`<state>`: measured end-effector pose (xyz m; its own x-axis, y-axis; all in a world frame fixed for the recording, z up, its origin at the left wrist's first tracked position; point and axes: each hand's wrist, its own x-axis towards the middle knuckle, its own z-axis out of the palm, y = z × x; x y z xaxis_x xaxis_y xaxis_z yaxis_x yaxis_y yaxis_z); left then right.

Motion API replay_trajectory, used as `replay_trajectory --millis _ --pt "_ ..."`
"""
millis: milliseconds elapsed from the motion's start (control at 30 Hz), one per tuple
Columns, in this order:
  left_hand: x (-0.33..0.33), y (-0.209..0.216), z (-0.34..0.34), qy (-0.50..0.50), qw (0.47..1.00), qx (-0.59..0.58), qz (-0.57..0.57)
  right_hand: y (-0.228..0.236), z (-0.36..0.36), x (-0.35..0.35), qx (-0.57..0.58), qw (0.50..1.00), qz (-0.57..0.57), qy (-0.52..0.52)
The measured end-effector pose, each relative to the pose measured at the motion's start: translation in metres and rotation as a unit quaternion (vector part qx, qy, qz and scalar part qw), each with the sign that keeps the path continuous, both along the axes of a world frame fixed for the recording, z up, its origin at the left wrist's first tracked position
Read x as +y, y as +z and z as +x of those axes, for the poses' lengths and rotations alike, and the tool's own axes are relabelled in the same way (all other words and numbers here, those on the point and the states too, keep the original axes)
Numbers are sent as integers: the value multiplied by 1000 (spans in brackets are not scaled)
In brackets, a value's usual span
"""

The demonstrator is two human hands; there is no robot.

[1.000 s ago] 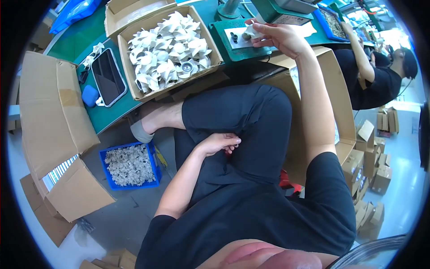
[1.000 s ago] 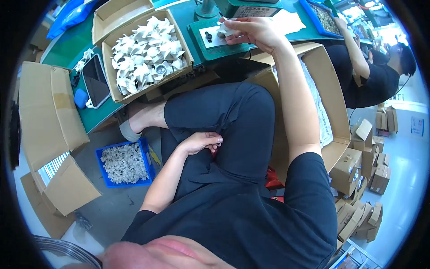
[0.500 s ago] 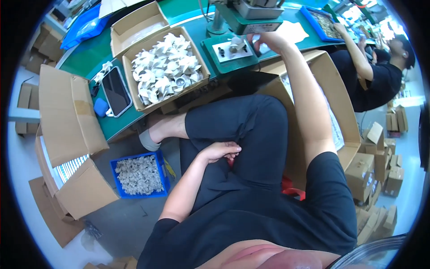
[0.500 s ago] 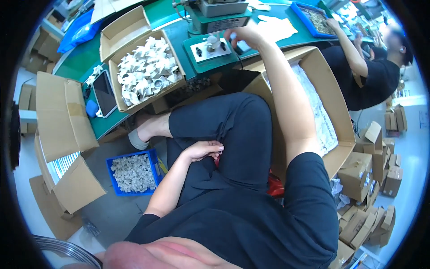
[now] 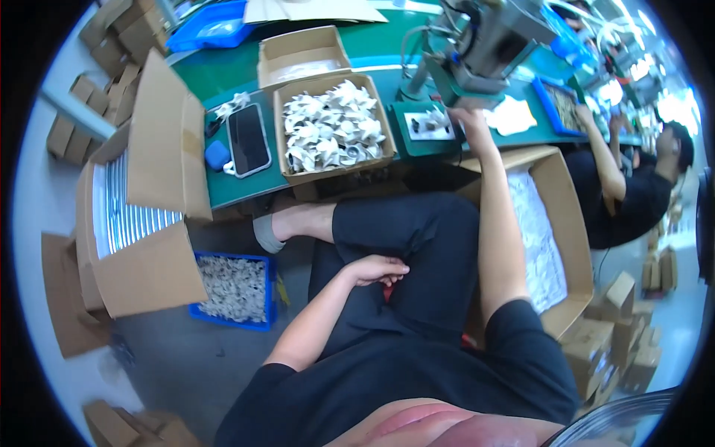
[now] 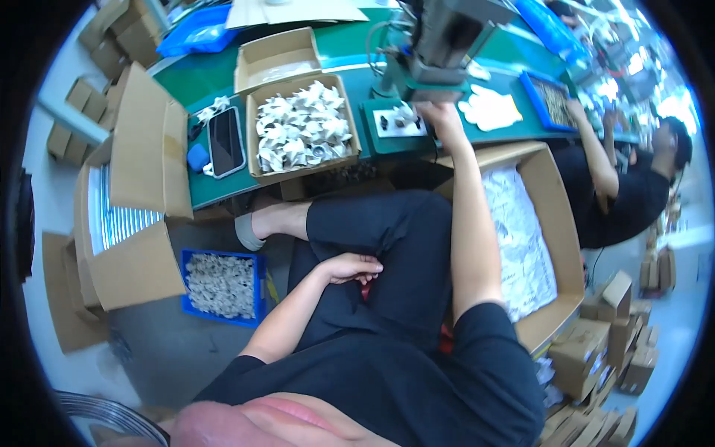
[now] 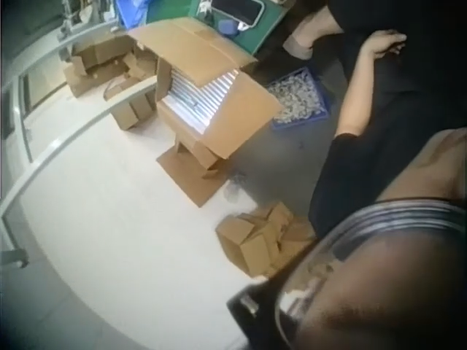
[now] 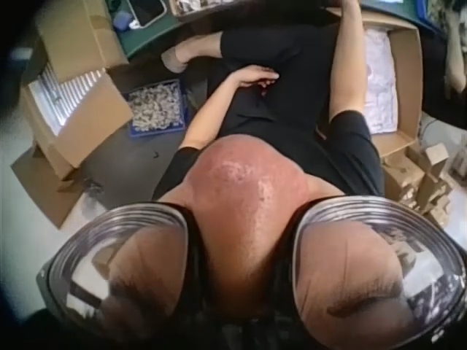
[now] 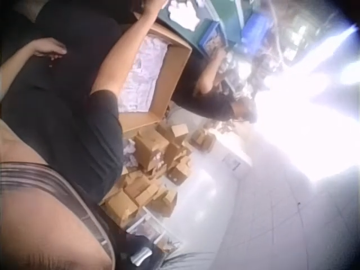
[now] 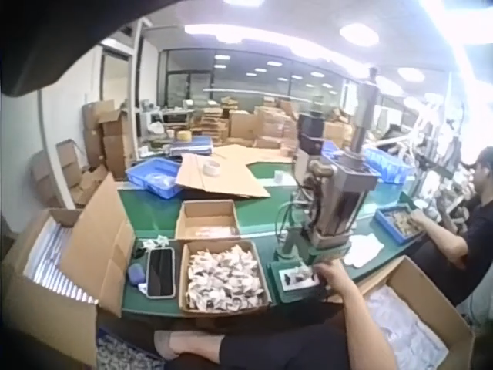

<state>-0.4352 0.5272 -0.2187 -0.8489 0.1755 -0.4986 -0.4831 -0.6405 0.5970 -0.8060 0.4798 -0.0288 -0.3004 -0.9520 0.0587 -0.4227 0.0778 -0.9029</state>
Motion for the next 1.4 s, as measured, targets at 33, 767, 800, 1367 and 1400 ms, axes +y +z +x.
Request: replay_trajectory --millis 33,767,800,1367,1400 --pt "4 3 -3 -24 1000 -1 1 7 44 21 7 996 -88 -25" --pt "6 9 -11 -73 997 12 -37 33 180 -92 296 935 -178 -84" --pt "5 9 -12 -76 996 9 -40 30 181 -105 359 923 -127 -47" --pt "4 24 7 1 998 69 1 59 166 4 144 963 -230 -6" --pt "4 36 12 46 991 117 40 49 168 39 118 975 -187 -1"
